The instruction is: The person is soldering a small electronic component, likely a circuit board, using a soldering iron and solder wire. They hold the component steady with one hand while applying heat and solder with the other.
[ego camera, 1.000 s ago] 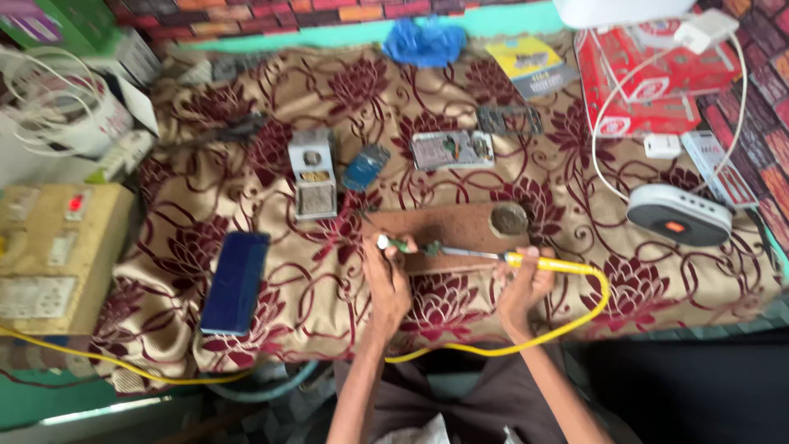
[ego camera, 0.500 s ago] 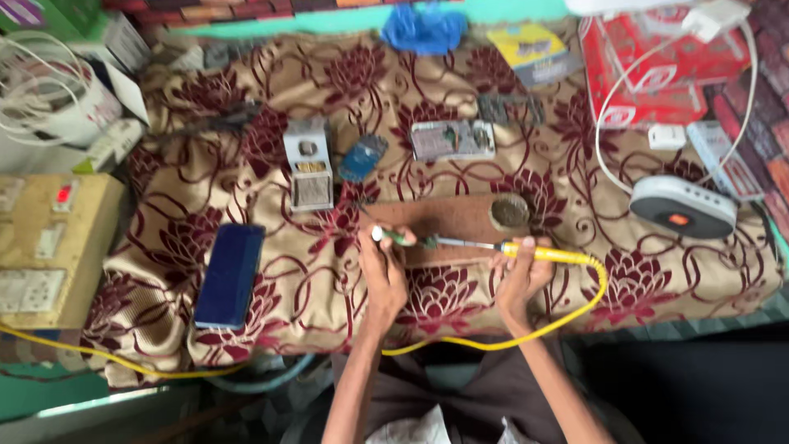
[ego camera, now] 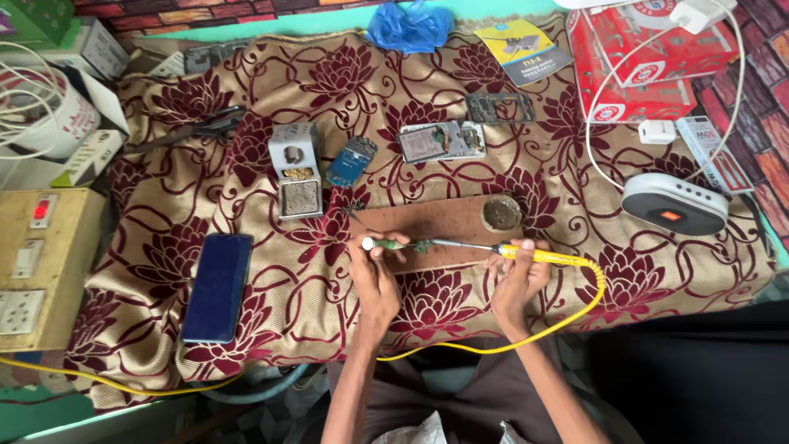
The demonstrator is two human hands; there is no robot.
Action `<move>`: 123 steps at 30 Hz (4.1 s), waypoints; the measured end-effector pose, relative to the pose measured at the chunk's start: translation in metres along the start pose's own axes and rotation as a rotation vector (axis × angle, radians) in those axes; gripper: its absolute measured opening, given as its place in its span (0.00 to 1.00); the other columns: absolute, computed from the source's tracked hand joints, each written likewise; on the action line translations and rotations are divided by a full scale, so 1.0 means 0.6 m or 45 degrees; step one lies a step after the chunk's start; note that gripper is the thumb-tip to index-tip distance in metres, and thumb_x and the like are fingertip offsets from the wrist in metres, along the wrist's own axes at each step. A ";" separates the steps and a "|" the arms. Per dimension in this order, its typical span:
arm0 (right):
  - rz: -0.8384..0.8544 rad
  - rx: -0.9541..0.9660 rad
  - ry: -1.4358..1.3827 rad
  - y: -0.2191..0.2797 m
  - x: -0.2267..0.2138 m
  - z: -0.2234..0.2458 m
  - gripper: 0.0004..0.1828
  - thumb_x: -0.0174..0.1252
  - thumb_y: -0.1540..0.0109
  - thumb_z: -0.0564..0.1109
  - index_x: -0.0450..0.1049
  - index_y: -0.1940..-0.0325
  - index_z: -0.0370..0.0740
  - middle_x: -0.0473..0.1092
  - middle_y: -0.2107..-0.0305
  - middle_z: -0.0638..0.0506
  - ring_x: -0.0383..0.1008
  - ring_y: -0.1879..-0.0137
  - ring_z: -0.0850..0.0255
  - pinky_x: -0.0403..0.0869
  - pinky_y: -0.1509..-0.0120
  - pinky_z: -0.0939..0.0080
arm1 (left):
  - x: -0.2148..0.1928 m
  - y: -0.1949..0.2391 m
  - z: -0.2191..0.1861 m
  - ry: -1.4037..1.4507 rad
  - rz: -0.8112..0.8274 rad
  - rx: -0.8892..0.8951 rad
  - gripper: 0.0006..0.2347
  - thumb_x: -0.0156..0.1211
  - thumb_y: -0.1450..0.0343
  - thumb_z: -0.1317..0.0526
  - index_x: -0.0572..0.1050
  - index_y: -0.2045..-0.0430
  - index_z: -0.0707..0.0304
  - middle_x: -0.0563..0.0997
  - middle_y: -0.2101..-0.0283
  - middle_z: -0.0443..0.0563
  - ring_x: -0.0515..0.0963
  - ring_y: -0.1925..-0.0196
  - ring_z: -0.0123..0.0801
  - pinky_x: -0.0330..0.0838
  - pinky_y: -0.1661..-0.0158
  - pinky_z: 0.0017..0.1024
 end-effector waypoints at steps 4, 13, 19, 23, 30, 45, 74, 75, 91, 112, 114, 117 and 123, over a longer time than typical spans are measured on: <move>0.063 -0.049 0.058 0.003 0.007 0.006 0.15 0.46 0.25 0.49 0.62 0.58 0.35 0.60 0.82 0.53 0.67 0.77 0.64 0.65 0.74 0.67 | 0.002 0.001 -0.003 -0.027 0.017 -0.034 0.07 0.36 0.17 0.62 0.61 0.55 0.68 0.83 0.60 0.58 0.79 0.69 0.30 0.75 0.65 0.25; 0.066 -0.055 -0.079 0.006 0.006 0.019 0.13 0.46 0.24 0.47 0.62 0.58 0.35 0.59 0.81 0.53 0.65 0.78 0.65 0.67 0.72 0.66 | 0.000 0.005 -0.002 0.035 -0.011 -0.071 0.05 0.37 0.17 0.66 0.62 0.53 0.69 0.81 0.61 0.57 0.72 0.70 0.26 0.64 0.71 0.24; 0.112 -0.100 -0.008 0.002 0.019 0.025 0.14 0.46 0.25 0.47 0.62 0.59 0.35 0.59 0.82 0.53 0.64 0.79 0.65 0.66 0.74 0.67 | 0.000 0.002 0.011 -0.090 0.017 0.003 0.05 0.35 0.21 0.70 0.62 0.56 0.66 0.83 0.62 0.55 0.61 0.79 0.20 0.55 0.79 0.21; 0.121 -0.080 0.054 0.007 0.015 0.028 0.14 0.44 0.24 0.48 0.62 0.59 0.35 0.60 0.82 0.53 0.65 0.78 0.65 0.66 0.73 0.67 | -0.003 0.004 0.019 -0.121 -0.002 -0.052 0.06 0.35 0.22 0.73 0.63 0.57 0.66 0.83 0.63 0.55 0.61 0.81 0.20 0.55 0.81 0.21; 0.077 -0.049 0.102 0.004 0.013 0.023 0.15 0.43 0.25 0.49 0.61 0.60 0.36 0.62 0.82 0.51 0.66 0.78 0.65 0.64 0.76 0.69 | -0.002 0.003 0.010 -0.100 -0.004 -0.074 0.05 0.36 0.19 0.67 0.62 0.55 0.67 0.83 0.62 0.55 0.60 0.79 0.21 0.55 0.77 0.23; 0.165 -0.279 0.572 0.006 0.035 0.072 0.10 0.49 0.27 0.40 0.66 0.62 0.33 0.70 0.79 0.49 0.65 0.79 0.68 0.62 0.76 0.69 | -0.001 0.005 0.002 -0.083 -0.015 -0.114 0.05 0.37 0.18 0.67 0.63 0.55 0.69 0.79 0.62 0.53 0.63 0.72 0.24 0.60 0.70 0.24; 0.475 -0.477 0.822 -0.028 0.150 0.160 0.10 0.56 0.30 0.41 0.68 0.65 0.36 0.68 0.78 0.54 0.67 0.78 0.66 0.66 0.75 0.64 | -0.005 -0.009 -0.018 -0.141 -0.037 -0.043 0.12 0.37 0.16 0.57 0.64 0.55 0.69 0.80 0.62 0.55 0.74 0.64 0.28 0.68 0.61 0.27; 0.361 -0.434 0.742 -0.028 0.118 0.150 0.09 0.54 0.30 0.42 0.69 0.62 0.36 0.72 0.76 0.55 0.70 0.78 0.68 0.68 0.76 0.66 | -0.003 -0.003 -0.010 -0.121 -0.043 -0.127 0.12 0.37 0.17 0.57 0.64 0.55 0.70 0.80 0.63 0.55 0.69 0.68 0.27 0.65 0.66 0.26; -0.043 -0.272 0.204 -0.071 -0.073 0.058 0.15 0.43 0.22 0.52 0.59 0.52 0.37 0.58 0.76 0.53 0.64 0.75 0.66 0.61 0.72 0.70 | -0.002 0.008 0.022 -0.158 -0.060 -0.127 0.07 0.36 0.17 0.63 0.63 0.53 0.67 0.77 0.65 0.51 0.62 0.74 0.21 0.58 0.74 0.22; 0.044 -0.152 0.047 -0.046 -0.065 0.080 0.11 0.44 0.26 0.48 0.58 0.48 0.37 0.63 0.77 0.50 0.66 0.77 0.65 0.63 0.76 0.68 | 0.017 -0.001 0.006 0.116 -0.042 -0.147 0.08 0.34 0.16 0.60 0.60 0.56 0.65 0.80 0.60 0.55 0.65 0.73 0.21 0.59 0.71 0.21; 0.188 -0.144 0.118 -0.017 -0.034 0.070 0.10 0.44 0.24 0.47 0.58 0.48 0.37 0.63 0.76 0.51 0.66 0.76 0.65 0.62 0.74 0.69 | 0.005 0.002 -0.005 0.024 -0.063 -0.053 0.07 0.36 0.15 0.61 0.62 0.54 0.66 0.79 0.59 0.55 0.70 0.65 0.24 0.65 0.62 0.23; 0.335 -0.183 0.155 0.000 -0.003 0.056 0.10 0.44 0.24 0.47 0.58 0.50 0.37 0.64 0.75 0.51 0.67 0.75 0.65 0.66 0.72 0.67 | -0.002 0.002 -0.006 -0.069 -0.052 -0.087 0.06 0.37 0.17 0.63 0.62 0.55 0.67 0.80 0.61 0.54 0.66 0.70 0.22 0.62 0.67 0.21; 0.292 -0.093 0.157 0.011 0.006 0.026 0.09 0.44 0.26 0.44 0.59 0.52 0.35 0.62 0.72 0.50 0.68 0.75 0.66 0.66 0.73 0.68 | -0.002 -0.002 -0.007 -0.060 -0.025 -0.151 0.05 0.36 0.20 0.67 0.62 0.57 0.67 0.82 0.62 0.53 0.62 0.77 0.19 0.57 0.75 0.20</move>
Point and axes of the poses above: each hand's wrist, its own y-axis away from the middle knuckle, its own x-axis out of the palm, z = x × y, the point moved 5 cm from there along -y, towards the middle knuckle
